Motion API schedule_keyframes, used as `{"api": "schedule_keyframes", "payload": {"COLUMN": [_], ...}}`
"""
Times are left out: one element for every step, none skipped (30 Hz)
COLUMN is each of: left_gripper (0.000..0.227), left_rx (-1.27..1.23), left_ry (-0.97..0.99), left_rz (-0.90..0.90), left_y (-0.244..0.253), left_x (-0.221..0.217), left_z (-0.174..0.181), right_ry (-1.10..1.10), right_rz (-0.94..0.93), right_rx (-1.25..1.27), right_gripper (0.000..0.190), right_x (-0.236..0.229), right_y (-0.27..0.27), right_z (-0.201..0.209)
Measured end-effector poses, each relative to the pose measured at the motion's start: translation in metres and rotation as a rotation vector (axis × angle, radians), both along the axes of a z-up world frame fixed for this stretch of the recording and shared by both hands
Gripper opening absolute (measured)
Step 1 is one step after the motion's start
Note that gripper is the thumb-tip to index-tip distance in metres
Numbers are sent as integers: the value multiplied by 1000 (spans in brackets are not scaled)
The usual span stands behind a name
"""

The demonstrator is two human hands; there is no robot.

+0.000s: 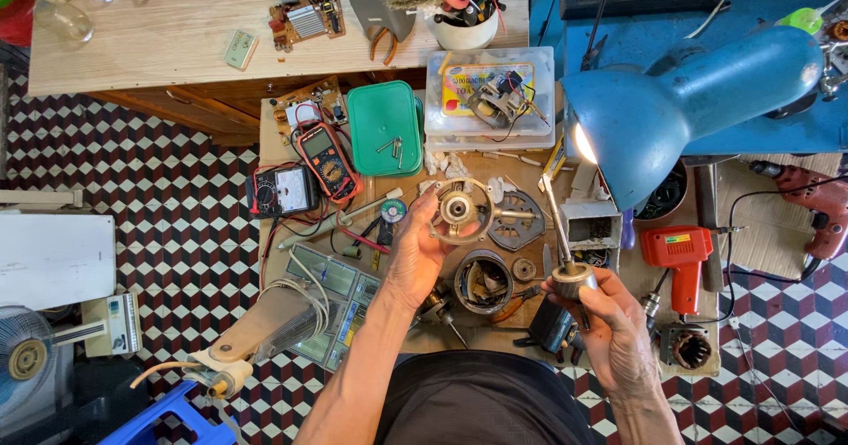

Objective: The person disassembles an electrical motor, removes the rotor, and inspects the stator windings. They handle the rotor and stator separately, rotate the rotor shaft, and examine the copper windings on the stator before placing the parts back on the workbench.

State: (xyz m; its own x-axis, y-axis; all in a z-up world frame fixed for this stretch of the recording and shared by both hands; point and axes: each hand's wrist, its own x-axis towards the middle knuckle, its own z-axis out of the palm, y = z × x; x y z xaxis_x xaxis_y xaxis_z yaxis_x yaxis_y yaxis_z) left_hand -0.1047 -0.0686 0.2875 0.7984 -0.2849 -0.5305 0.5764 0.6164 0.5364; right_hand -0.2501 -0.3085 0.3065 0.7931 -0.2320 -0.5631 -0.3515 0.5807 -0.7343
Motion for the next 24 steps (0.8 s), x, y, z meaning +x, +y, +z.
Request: {"api": "schedule_keyframes", "payload": {"left_gripper": [64,62,60,60,60,59,60,61,62,66,70,74,78,83,87,87,87,87,93,99,105,107,108,110], "left_rx": [-33,-66,-98,-111,-121,-132,-133,-134,-136,-124,-112,-99,-16,66,150,286,423,560,565,570,575,590,605,620], "left_ry": [26,51,78,84,89,94,83,71,60,43,25,8,-68,-143,-217,-312,-407,-502,-515,-527,-541,-568,-597,-626], "left_rz": [10,19,30,29,30,31,23,14,5,-12,-30,-48,-84,-119,-154,-191,-228,-264,-262,-260,-258,-260,-261,-262], "left_y": [-1,-2,-2,-2,-3,-3,-1,0,1,3,5,7,9,11,12,14,15,16,15,15,14,13,13,12], "left_x": [1,2,3,3,5,6,6,7,7,8,9,10,12,13,13,12,11,11,11,12,13,13,14,15], "left_z": [-5,-10,-15,-21,-26,-31,-34,-36,-37,-36,-33,-28,-22,-16,-9,-2,5,11,16,20,23,25,27,28], "right_ry": [2,5,8,3,-3,-9,-5,-1,2,1,0,-1,6,13,22,22,23,23,22,21,20,29,37,45], "right_rz": [-1,-3,-3,-2,2,5,7,10,11,12,13,13,14,16,17,17,17,16,24,31,37,42,46,51], "right_rx": [5,10,14,18,22,27,24,21,18,19,20,21,18,15,13,19,24,30,23,15,8,3,-3,-8], "right_gripper": [42,42,42,43,43,43,43,43,43,43,43,43,43,44,44,44,44,44,45,46,46,47,47,48], "right_x": [1,1,2,2,3,4,4,5,4,4,4,4,5,6,6,6,7,8,9,9,9,10,10,11], "right_y": [0,1,1,1,1,2,2,2,2,1,1,1,1,1,2,2,3,3,4,5,6,7,7,7], "right_z": [0,0,0,0,0,0,0,0,-1,-1,-1,-1,-1,-1,-1,-1,-2,-2,-2,-2,-2,-1,0,1]}}
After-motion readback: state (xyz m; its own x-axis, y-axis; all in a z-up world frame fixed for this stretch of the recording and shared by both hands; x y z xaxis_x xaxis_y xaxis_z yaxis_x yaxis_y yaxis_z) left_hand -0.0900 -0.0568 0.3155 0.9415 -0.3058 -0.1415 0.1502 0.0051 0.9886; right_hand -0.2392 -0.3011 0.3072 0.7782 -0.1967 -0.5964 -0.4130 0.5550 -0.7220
